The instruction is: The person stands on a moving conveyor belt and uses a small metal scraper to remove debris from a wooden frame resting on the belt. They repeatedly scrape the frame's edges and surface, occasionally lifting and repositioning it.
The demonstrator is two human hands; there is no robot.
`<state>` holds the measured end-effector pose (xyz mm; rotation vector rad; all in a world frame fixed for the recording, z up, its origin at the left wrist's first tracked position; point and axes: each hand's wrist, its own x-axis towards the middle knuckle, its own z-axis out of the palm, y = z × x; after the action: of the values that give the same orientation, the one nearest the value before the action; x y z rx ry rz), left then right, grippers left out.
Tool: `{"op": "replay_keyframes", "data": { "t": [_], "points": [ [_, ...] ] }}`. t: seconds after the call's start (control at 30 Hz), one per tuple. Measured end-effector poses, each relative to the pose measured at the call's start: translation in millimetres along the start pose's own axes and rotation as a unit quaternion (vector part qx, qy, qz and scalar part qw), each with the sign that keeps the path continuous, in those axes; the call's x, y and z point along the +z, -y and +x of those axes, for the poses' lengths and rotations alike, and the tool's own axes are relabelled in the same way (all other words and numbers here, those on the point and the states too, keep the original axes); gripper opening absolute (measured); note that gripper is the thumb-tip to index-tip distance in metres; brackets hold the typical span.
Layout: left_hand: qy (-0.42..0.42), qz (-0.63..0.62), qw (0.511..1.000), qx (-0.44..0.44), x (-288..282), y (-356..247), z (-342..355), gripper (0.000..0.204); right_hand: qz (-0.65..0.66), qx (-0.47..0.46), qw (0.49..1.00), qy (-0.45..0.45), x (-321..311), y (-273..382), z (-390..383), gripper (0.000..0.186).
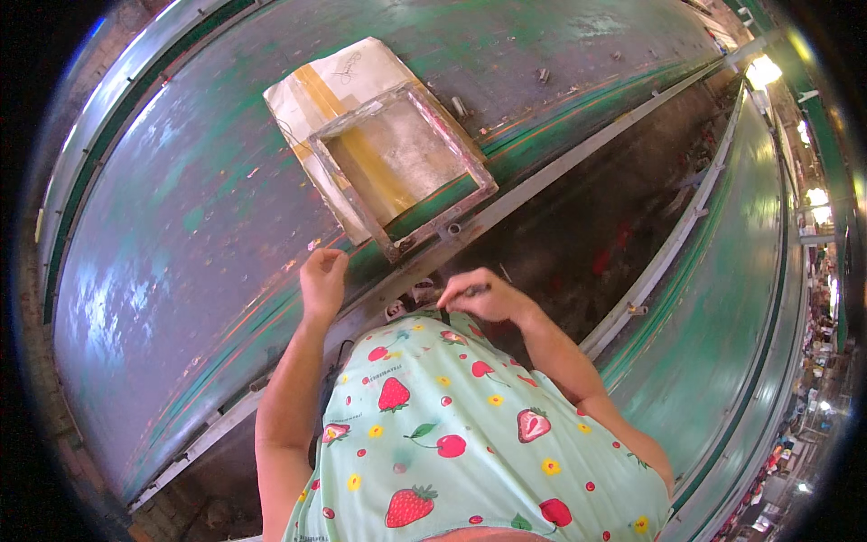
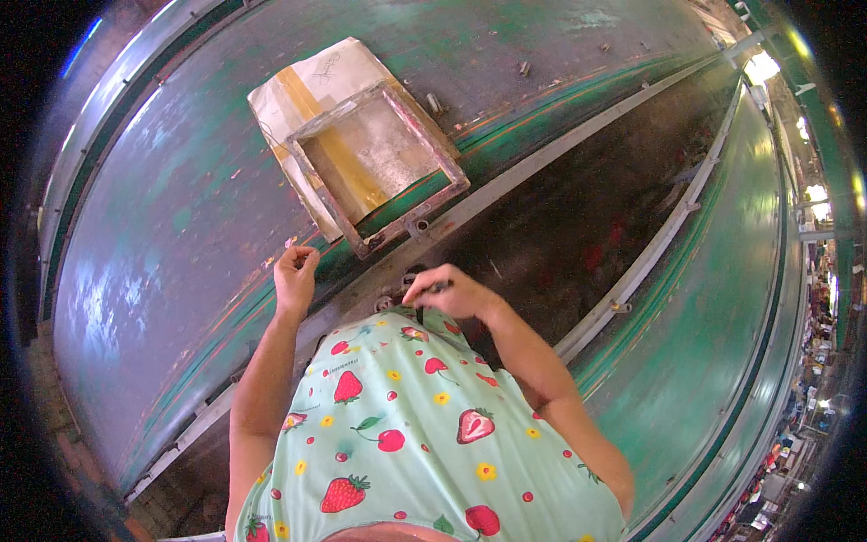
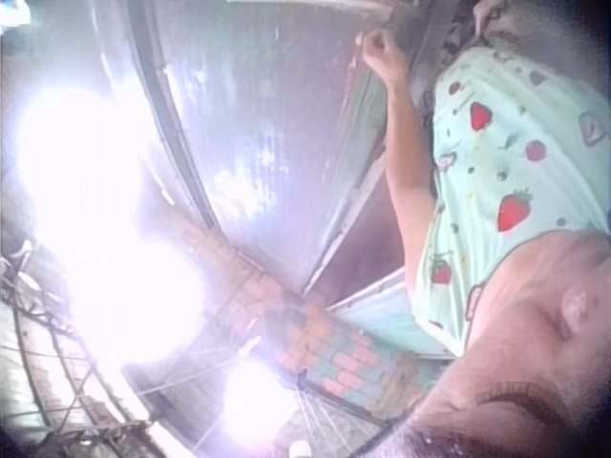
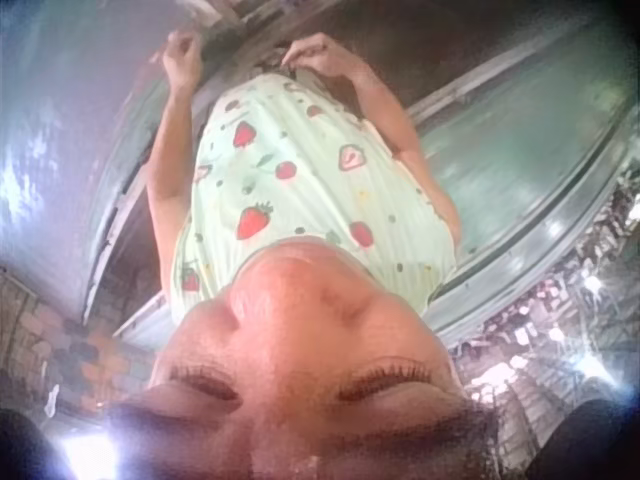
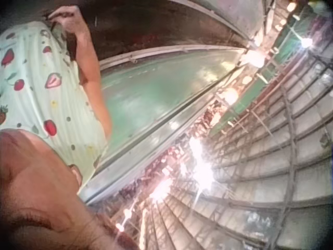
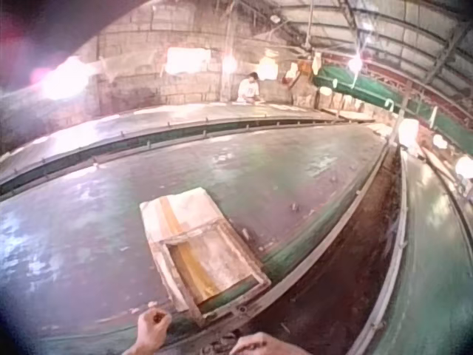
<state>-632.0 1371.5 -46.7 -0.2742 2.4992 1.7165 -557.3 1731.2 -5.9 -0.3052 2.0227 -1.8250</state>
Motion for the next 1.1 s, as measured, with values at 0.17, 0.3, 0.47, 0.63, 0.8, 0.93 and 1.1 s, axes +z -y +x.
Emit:
{"op": "replay_keyframes", "data": {
  "t": [0.17,0.3,0.47,0.63,0.8,0.93,1.1],
  "points": [
    [0.078,-0.088,0.988,-0.096,6,-9,0,0.028,-0.095,-0.029,0.967,-0.236,2,-1,14,0.013],
    [0.072,-0.091,0.986,-0.12,15,-16,0,0.03,-0.096,-0.064,0.993,-0.016,20,-6,2,0.016],
    [0.07,-0.058,0.988,-0.125,19,-13,0,0.028,-0.08,-0.025,0.957,-0.276,8,-10,19,0.016],
    [0.066,-0.05,0.99,-0.11,36,-16,4,0.032,-0.133,-0.16,0.966,-0.151,-27,-2,4,0.019],
    [-0.056,0.143,0.988,-0.033,81,-40,13,0.067,-0.17,-0.199,0.932,-0.25,-85,2,5,0.02],
    [-0.093,0.263,0.958,-0.068,106,-60,14,0.083,-0.285,-0.227,0.856,-0.367,-162,3,0,0.021],
    [-0.091,0.227,0.963,-0.114,107,-69,9,0.07,-0.268,-0.215,0.845,-0.409,-262,3,24,0.02]
  ]
}}
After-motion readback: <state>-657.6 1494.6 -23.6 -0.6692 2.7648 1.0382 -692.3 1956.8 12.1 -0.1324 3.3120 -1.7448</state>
